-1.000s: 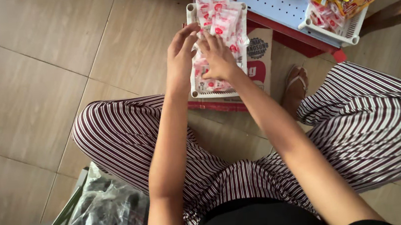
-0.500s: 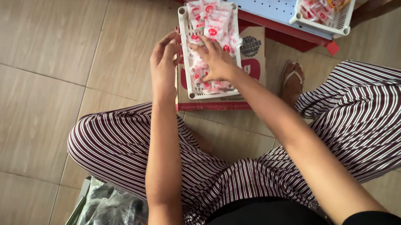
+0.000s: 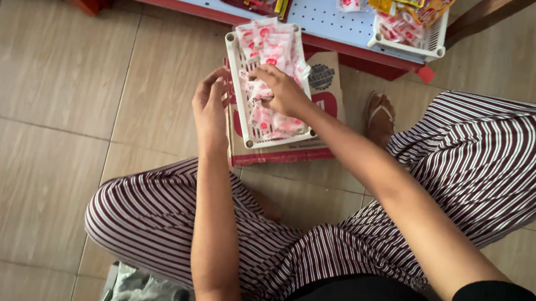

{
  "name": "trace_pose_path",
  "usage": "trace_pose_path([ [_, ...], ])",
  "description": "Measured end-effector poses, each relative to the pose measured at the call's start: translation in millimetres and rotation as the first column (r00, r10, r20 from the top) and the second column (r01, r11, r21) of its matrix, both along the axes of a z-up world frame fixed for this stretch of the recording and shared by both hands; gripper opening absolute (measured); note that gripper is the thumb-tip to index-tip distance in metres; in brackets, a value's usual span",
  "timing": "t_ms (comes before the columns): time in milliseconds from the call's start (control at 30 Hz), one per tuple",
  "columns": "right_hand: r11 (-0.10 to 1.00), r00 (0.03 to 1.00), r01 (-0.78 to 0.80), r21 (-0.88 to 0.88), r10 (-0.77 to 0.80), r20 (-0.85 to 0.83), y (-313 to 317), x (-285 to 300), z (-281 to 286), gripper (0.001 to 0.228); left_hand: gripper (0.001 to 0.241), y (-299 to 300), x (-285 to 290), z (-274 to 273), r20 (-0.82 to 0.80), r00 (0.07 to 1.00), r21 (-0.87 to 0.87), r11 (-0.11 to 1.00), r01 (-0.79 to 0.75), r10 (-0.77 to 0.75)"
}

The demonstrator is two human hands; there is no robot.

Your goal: The person arranges instant noodle packets on a store shelf, taking them from a cardboard box and placing them in rows. Later, the person sits on the floor and organizes small white packets into a white basket.

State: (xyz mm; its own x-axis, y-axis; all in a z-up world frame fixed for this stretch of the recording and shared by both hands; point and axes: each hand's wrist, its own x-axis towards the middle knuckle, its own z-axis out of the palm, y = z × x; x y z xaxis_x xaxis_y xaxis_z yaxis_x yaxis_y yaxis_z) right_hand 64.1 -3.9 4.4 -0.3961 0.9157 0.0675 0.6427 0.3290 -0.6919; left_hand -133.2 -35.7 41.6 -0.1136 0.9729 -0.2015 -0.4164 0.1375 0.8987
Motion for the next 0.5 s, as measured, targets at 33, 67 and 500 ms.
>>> trace_pose_path([
  [33, 0.998, 0.999, 0.006, -0.068, -0.009, -0.038, 3.7, 1.6, 8.5, 0.072, 0.026, 0.8, 0.4, -0.6, -0.022, 1.0, -0.016, 1.0, -0.006, 0.005],
  [67, 0.991, 0.997, 0.01, -0.136, -0.021, -0.075, 8.8, 4.6, 17.3, 0.07, 0.026, 1.3, 1.1, -0.8, -0.043, 0.999, -0.032, 0.999, -0.011, 0.009],
  [500, 0.923, 0.966, 0.244, 0.298, -0.257, 0.005, 146.4, 158.5, 22.6, 0.068, 0.031, 2.3, 14.3, 1.9, -0.16, 0.984, -0.052, 0.996, 0.074, -0.082],
])
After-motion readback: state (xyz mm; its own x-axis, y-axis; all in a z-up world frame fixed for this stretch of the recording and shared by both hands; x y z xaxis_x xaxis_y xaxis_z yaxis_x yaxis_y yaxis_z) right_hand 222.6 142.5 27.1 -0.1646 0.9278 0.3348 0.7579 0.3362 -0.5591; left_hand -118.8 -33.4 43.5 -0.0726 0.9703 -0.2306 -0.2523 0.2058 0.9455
